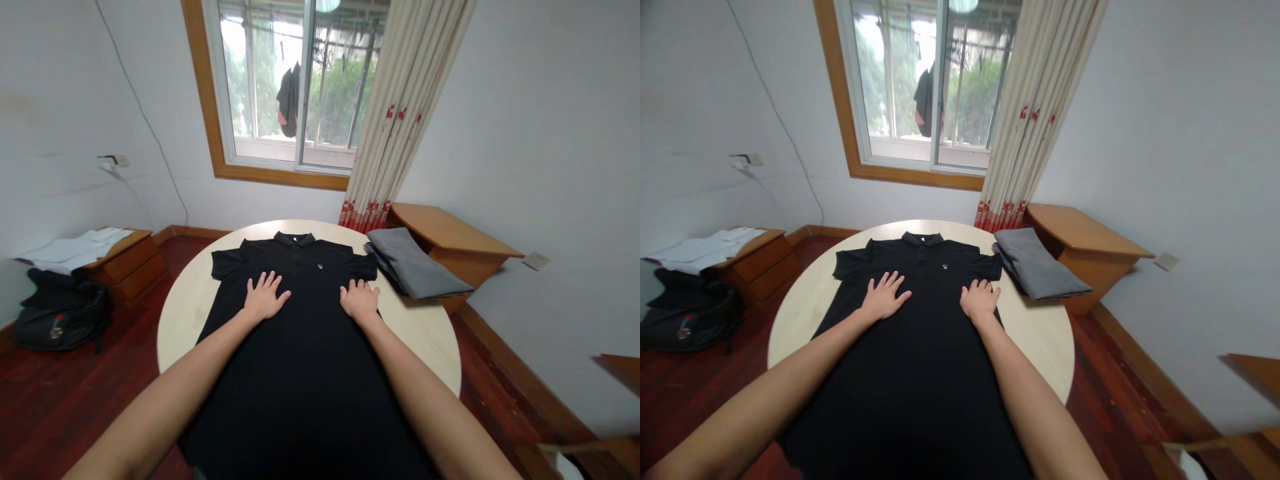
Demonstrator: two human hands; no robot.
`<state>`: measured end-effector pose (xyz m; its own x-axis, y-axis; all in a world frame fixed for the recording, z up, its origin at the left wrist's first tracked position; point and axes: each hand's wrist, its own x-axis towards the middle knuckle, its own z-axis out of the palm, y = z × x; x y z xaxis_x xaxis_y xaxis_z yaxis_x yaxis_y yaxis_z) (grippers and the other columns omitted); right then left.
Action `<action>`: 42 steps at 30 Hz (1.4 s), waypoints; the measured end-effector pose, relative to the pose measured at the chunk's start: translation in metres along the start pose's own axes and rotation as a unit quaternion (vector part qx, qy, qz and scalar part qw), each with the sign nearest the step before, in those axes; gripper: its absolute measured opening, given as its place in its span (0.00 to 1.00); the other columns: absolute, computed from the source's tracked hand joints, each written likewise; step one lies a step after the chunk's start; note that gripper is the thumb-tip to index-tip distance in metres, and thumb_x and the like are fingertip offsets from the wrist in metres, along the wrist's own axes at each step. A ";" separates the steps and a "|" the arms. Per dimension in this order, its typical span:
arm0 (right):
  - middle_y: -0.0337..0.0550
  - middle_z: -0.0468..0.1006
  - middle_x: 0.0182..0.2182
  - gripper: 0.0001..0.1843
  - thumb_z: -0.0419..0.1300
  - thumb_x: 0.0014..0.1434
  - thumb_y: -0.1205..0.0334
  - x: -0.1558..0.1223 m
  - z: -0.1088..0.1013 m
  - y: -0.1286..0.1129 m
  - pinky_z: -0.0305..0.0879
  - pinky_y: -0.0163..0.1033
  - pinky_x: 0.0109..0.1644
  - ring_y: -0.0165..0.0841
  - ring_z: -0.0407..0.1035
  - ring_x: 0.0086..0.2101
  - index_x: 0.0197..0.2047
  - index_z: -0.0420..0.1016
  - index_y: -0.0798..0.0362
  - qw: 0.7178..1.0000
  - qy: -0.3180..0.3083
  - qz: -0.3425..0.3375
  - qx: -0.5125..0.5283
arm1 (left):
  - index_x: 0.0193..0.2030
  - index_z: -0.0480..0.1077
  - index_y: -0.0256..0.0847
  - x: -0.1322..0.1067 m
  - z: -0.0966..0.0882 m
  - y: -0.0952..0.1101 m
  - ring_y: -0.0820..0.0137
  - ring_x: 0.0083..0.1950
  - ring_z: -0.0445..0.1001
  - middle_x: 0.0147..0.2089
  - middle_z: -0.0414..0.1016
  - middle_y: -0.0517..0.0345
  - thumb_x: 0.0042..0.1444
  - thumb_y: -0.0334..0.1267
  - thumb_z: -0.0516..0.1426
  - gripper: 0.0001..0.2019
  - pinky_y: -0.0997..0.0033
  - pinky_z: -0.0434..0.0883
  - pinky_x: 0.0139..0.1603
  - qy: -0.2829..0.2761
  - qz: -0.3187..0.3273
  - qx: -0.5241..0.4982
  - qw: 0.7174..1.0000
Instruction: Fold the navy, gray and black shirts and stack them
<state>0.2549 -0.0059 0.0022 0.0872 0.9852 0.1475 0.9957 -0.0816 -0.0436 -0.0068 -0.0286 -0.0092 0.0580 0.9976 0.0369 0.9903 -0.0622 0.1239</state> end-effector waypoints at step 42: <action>0.50 0.51 0.72 0.34 0.43 0.70 0.46 0.032 0.022 0.035 0.41 0.53 0.71 0.40 0.44 0.70 0.71 0.57 0.56 0.991 -0.052 -0.090 0.082 | 0.54 0.72 0.26 0.077 -0.049 -0.179 0.49 0.51 0.77 0.53 0.76 0.31 0.63 0.51 0.48 0.28 0.58 0.73 0.47 0.090 -0.289 -0.040 0.952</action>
<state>0.2919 0.0259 -0.0161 -0.1034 0.9925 0.0650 0.9759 0.1138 -0.1862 -0.1861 0.0575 0.0195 -0.5240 0.8449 0.1078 0.8367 0.4869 0.2507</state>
